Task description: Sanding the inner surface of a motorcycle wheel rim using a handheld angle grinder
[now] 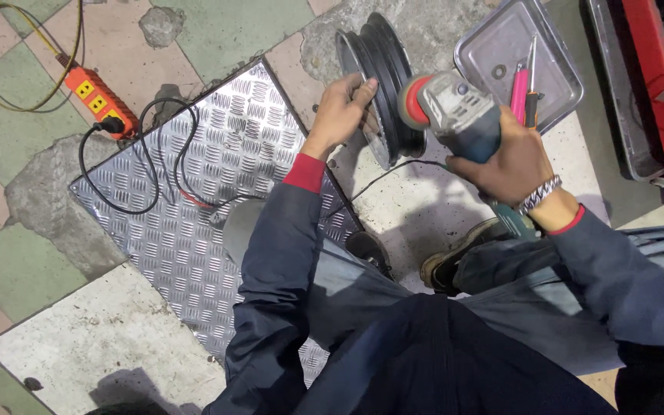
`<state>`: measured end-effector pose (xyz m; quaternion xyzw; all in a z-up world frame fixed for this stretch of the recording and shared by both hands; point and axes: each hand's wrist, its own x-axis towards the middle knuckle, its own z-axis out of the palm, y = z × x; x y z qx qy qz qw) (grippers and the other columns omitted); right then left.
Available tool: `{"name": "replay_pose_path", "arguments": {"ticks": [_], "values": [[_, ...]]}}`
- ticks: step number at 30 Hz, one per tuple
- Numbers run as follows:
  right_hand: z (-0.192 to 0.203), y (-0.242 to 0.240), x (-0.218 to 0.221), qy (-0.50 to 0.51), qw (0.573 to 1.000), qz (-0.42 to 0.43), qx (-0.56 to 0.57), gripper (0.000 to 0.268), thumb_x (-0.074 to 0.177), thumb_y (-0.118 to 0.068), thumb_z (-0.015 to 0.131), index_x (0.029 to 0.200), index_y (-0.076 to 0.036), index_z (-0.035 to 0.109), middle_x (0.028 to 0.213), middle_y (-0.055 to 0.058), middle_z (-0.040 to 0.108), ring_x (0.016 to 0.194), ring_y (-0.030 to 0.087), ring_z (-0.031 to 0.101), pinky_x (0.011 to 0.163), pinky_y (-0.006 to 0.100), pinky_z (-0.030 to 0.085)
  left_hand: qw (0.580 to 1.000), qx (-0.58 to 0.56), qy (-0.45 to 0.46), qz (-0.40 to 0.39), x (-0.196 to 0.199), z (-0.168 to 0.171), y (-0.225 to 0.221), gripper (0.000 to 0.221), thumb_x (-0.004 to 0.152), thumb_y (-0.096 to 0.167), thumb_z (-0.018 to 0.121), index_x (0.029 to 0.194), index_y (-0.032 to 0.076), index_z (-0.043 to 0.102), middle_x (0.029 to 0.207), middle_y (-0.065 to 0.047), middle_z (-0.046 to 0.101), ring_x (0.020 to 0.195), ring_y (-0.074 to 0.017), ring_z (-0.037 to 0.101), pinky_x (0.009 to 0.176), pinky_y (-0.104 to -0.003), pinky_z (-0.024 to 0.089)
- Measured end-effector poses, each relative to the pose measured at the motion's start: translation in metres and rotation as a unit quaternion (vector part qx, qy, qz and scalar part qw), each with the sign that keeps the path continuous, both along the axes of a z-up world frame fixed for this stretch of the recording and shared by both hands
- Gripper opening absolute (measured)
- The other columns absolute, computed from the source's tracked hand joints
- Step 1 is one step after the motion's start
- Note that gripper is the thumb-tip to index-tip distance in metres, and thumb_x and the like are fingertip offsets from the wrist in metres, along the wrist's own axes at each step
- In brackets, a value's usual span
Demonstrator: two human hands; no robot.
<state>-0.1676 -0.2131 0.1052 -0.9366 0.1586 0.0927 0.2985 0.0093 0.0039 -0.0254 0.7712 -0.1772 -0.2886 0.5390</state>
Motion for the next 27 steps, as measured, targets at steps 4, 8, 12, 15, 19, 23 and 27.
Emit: {"name": "replay_pose_path", "arguments": {"ticks": [4, 8, 12, 15, 19, 23, 27], "values": [[0.013, 0.008, 0.025, 0.043, 0.999, -0.024, 0.000, 0.091, 0.074, -0.036, 0.087, 0.145, 0.002, 0.045, 0.120, 0.024, 0.069, 0.104, 0.042, 0.066, 0.091, 0.049, 0.051, 0.993, -0.067, 0.094, -0.022, -0.002, 0.027, 0.004, 0.038, 0.105, 0.032, 0.051, 0.075, 0.016, 0.035, 0.055, -0.002, 0.050, 0.047, -0.0226, 0.077, 0.043, -0.027, 0.040], [0.015, -0.001, 0.026, 0.071, 0.996, -0.048, 0.012, 0.086, 0.075, -0.035, 0.085, 0.143, 0.001, 0.048, 0.124, 0.019, 0.069, 0.112, 0.038, 0.064, 0.102, 0.046, 0.044, 1.000, -0.016, -0.009, -0.024, -0.001, 0.001, 0.005, 0.040, 0.104, 0.039, 0.052, 0.074, 0.016, 0.040, 0.068, 0.001, 0.044, 0.065, -0.0140, 0.049, 0.067, -0.034, 0.040], [0.018, -0.003, 0.029, 0.070, 0.997, -0.023, -0.013, 0.082, 0.074, -0.039, 0.087, 0.139, -0.001, 0.053, 0.123, 0.019, 0.069, 0.111, 0.038, 0.063, 0.099, 0.049, 0.042, 0.996, -0.014, 0.065, -0.061, -0.004, 0.024, 0.009, 0.034, 0.105, 0.038, 0.050, 0.080, 0.015, 0.044, 0.066, 0.000, 0.057, 0.061, -0.0176, 0.068, 0.060, -0.031, 0.049], [0.018, -0.004, 0.043, 0.122, 0.991, -0.050, 0.003, 0.086, 0.078, -0.041, 0.085, 0.144, -0.001, 0.046, 0.126, 0.018, 0.065, 0.109, 0.036, 0.063, 0.096, 0.048, 0.047, 0.994, -0.005, 0.076, -0.081, -0.003, 0.009, 0.009, 0.028, 0.105, 0.036, 0.047, 0.086, 0.016, 0.048, 0.078, -0.001, 0.061, 0.073, -0.0194, 0.070, 0.071, -0.035, 0.053], [-0.007, -0.058, 0.029, 0.025, 0.995, -0.059, -0.083, 0.082, 0.081, -0.048, 0.091, 0.134, 0.007, 0.060, 0.119, 0.027, 0.070, 0.097, 0.040, 0.069, 0.082, 0.048, 0.057, 0.987, -0.035, 0.145, -0.054, 0.008, 0.023, 0.028, 0.027, 0.109, 0.024, 0.050, 0.084, 0.013, 0.049, 0.070, -0.002, 0.060, 0.056, -0.0152, 0.076, 0.048, -0.023, 0.061], [0.022, -0.053, 0.004, 0.083, 0.989, -0.116, -0.039, 0.078, 0.083, -0.038, 0.086, 0.137, 0.006, 0.053, 0.123, 0.025, 0.067, 0.100, 0.040, 0.066, 0.078, 0.050, 0.057, 0.973, -0.038, 0.224, -0.047, 0.004, 0.045, 0.015, 0.030, 0.106, 0.019, 0.058, 0.079, 0.010, 0.048, 0.066, -0.009, 0.066, 0.063, -0.0223, 0.081, 0.045, -0.023, 0.055], [0.024, -0.046, -0.029, 0.054, 0.993, -0.100, -0.043, 0.073, 0.075, -0.038, 0.089, 0.128, 0.005, 0.064, 0.117, 0.026, 0.070, 0.099, 0.041, 0.067, 0.080, 0.049, 0.052, 0.988, 0.036, 0.148, 0.028, 0.010, 0.010, -0.014, 0.052, 0.086, 0.028, 0.065, 0.133, 0.006, 0.058, 0.107, -0.009, 0.072, 0.082, -0.0181, 0.069, 0.074, -0.031, 0.055]]}}
